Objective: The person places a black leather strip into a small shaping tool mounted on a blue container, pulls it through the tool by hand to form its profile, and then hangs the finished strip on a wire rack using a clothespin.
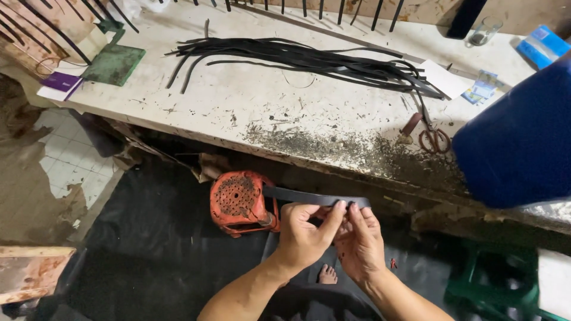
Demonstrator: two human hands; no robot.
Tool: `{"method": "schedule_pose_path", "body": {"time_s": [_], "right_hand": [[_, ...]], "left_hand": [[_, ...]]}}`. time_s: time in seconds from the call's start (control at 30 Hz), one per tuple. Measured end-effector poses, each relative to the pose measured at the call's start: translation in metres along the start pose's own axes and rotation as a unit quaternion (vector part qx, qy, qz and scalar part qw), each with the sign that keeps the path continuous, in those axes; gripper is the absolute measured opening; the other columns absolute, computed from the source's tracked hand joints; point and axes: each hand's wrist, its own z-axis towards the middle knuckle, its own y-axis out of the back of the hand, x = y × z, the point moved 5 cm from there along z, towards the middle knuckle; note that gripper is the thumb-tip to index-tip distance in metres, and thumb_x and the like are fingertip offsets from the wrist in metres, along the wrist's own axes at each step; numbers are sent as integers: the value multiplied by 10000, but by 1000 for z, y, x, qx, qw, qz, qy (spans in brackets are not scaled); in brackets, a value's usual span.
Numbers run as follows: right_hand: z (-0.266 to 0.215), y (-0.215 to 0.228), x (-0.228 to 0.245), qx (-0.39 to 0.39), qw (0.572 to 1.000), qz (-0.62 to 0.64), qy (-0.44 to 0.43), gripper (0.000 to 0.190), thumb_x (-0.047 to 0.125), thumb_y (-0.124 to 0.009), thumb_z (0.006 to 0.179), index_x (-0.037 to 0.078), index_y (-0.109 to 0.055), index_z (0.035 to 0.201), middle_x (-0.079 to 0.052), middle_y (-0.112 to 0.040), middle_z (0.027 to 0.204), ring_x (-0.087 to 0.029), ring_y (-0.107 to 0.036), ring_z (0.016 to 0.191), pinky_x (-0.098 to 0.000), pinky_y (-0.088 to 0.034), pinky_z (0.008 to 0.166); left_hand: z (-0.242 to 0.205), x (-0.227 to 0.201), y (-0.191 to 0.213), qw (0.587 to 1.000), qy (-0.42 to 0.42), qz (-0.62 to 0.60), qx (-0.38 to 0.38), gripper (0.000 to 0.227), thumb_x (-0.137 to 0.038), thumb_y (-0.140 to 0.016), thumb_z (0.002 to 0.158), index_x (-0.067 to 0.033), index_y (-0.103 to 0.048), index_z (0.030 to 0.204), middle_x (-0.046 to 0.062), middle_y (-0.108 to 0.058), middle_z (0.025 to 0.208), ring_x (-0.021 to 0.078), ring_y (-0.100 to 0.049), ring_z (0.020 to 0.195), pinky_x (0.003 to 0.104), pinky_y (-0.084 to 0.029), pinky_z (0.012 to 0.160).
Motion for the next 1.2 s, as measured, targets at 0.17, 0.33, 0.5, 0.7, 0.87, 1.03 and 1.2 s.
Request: {"method": "schedule_pose_path", "body": {"time_s": [0.17, 0.33, 0.5, 0.7, 0.87, 1.03, 1.2], "right_hand": [[0, -18, -20, 15, 999, 29, -9, 241, 154, -660, 1002, 110, -566, 785, -42, -570, 729, -140, -553, 711, -281, -411, 641], [-4, -43, -36, 37, 999, -15, 19, 248, 113, -637, 1011, 89, -572, 773, -49, -536, 707, -141, -446, 625, -317, -361, 607], [-5, -74, -55, 81, 996, -22, 0, 236, 97, -663, 991, 63, -594, 767, -53, -550, 697, -166, -459, 628, -329, -411, 623], [2, -82, -68, 58, 998, 1, -17, 274, 96, -638, 1001, 132, -523, 754, 6, -477, 638, -126, -463, 632, -313, -396, 652], [1, -91, -84, 87, 996, -2, -22, 32, 84, -683, 979, 60, -685, 959, -59, -682, 799, -147, -623, 748, -314, -438, 622], [4, -95, -82, 74, 997, -4, -11, 341, 92, -643, 989, 143, -505, 681, 7, -491, 646, -147, -442, 647, -326, -326, 589], [-3, -95, -93, 108, 994, -28, -8, 52, 89, -640, 1011, 39, -655, 1010, -54, -552, 708, -150, -484, 627, -305, -442, 625]], "left_hand": [[-10, 18, 56, 990, 128, -65, 13, 256, -220, -722, 919, -10, -804, 798, 87, -802, 731, 132, -768, 633, 252, -646, 587], [-21, 42, 93, 973, 177, -146, -19, 261, -173, -708, 929, 52, -792, 827, 143, -791, 735, 172, -749, 609, 275, -679, 576], [-23, 39, 111, 974, 150, -165, -41, 194, -124, -708, 936, 49, -777, 881, 137, -787, 780, 161, -736, 639, 266, -664, 622], [-34, 54, 157, 970, 146, -161, -109, 225, -134, -704, 929, 56, -772, 829, 144, -773, 744, 182, -732, 619, 278, -654, 591], [-38, 66, 146, 954, 179, -212, -118, 185, -102, -735, 905, 67, -782, 846, 165, -790, 765, 192, -747, 628, 288, -666, 616], [-43, 75, 167, 958, 170, -177, -150, 241, -124, -728, 904, 89, -767, 800, 174, -775, 724, 213, -734, 606, 308, -653, 592], [-35, 63, 143, 957, 150, -219, -118, 165, -106, -722, 921, 37, -779, 861, 141, -789, 783, 180, -743, 645, 300, -671, 647]]}}
